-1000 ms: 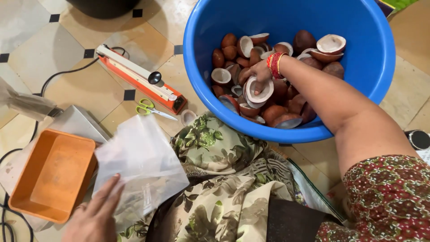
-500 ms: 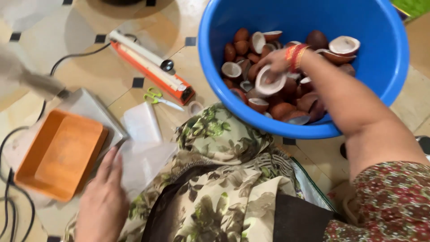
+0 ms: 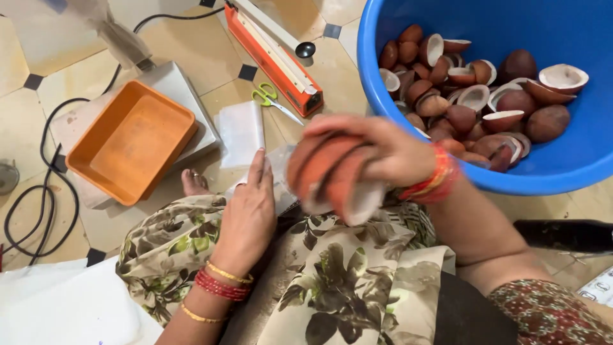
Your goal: Packing dried coconut halves into plastic bags, weighing them, and sealing the bags.
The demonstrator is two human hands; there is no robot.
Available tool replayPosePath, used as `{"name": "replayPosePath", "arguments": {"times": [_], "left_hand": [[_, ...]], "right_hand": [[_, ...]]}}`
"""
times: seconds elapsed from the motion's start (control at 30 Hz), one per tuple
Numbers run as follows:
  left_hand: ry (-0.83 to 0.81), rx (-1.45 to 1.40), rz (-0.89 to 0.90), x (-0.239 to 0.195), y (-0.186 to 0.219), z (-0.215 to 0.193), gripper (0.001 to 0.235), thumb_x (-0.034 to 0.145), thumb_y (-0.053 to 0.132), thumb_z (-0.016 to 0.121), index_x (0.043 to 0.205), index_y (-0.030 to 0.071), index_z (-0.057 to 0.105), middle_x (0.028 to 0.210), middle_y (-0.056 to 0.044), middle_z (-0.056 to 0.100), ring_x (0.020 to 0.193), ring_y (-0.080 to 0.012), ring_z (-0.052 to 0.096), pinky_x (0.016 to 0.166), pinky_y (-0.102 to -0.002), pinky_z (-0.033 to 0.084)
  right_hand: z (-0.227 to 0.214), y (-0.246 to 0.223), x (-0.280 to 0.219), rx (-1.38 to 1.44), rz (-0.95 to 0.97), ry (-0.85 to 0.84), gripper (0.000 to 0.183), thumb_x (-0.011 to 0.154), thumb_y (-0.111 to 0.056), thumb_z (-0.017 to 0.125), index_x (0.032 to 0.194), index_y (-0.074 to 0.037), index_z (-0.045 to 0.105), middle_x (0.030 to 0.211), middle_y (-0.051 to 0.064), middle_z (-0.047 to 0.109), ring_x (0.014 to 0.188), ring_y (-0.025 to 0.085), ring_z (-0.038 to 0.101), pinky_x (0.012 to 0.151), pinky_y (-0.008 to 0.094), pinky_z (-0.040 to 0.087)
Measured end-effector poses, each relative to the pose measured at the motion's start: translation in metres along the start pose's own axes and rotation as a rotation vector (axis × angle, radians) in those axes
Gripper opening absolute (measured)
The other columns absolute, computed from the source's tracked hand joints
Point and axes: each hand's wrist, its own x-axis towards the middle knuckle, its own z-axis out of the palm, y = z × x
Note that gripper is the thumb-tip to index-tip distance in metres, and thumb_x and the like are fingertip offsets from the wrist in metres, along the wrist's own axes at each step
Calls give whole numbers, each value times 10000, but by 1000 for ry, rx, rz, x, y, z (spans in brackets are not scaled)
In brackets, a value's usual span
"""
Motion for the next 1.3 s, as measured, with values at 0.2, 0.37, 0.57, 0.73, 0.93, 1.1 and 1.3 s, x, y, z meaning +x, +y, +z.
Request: {"name": "replayPosePath", "arguments": {"times": [0.2, 0.37, 0.57, 0.73, 0.93, 1.1, 1.3], "left_hand": [[-20, -278, -46, -10, -23, 18, 638, 787, -23, 606, 1404, -64, 449, 1584, -277, 323, 1086, -461, 631, 918, -501, 531], [2, -381, -38, -10, -22, 33, 742, 750, -85, 545, 1470, -82, 366, 1620, -272, 253, 1238, -513, 544, 996, -513, 480], [-106, -474, -99, -3, -12, 34, 808, 761, -104, 520, 1525, -40, 269, 1673, -233, 135, 1228, -508, 545, 994, -495, 490], [-118, -507, -72, -6, -13, 33, 845, 768, -100, 519, 1553, -32, 212, 1687, -218, 100, 1262, -495, 530, 1000, -484, 489], [-68, -609, 45, -10, -19, 47, 865, 768, -74, 554, 1553, -73, 191, 1670, -273, 82, 1463, -484, 313, 1140, -470, 372], [-125, -550, -24, -9, -12, 48, 847, 758, -57, 560, 1543, -44, 243, 1668, -291, 56, 1338, -509, 441, 1037, -472, 477], [-115, -395, -125, -5, -5, 42, 866, 754, -42, 572, 1540, -44, 209, 1690, -260, 73, 1068, -488, 634, 886, -482, 556]], "right_hand": [[34, 76, 38, 104, 256, -123, 711, 823, 0, 756, 1486, -47, 504, 1365, 74, 640, 1280, 151, 579, 1122, 351, 465], [50, 103, 39, -142, 324, 7, 710, 771, -51, 786, 1427, -62, 514, 1313, 82, 680, 1238, 175, 623, 1064, 347, 498], [70, 114, 33, -553, 297, 266, 625, 764, -95, 807, 1291, -62, 473, 1218, 133, 685, 1182, 301, 668, 998, 392, 513], [80, 118, 27, -681, 241, 353, 507, 788, -40, 719, 1240, -68, 490, 1179, 132, 671, 1140, 351, 679, 969, 427, 535], [70, 122, 26, -697, 25, 163, 473, 794, -3, 671, 1255, -89, 611, 1311, 145, 614, 1225, 367, 622, 1033, 433, 513], [73, 130, 28, -719, 190, 108, 474, 815, -90, 736, 1279, -112, 642, 1301, 162, 594, 1207, 386, 599, 1013, 454, 488], [109, 136, 45, -944, 299, 295, 412, 831, -118, 659, 1241, -90, 627, 1254, 233, 565, 1120, 413, 624, 919, 481, 540]]}}
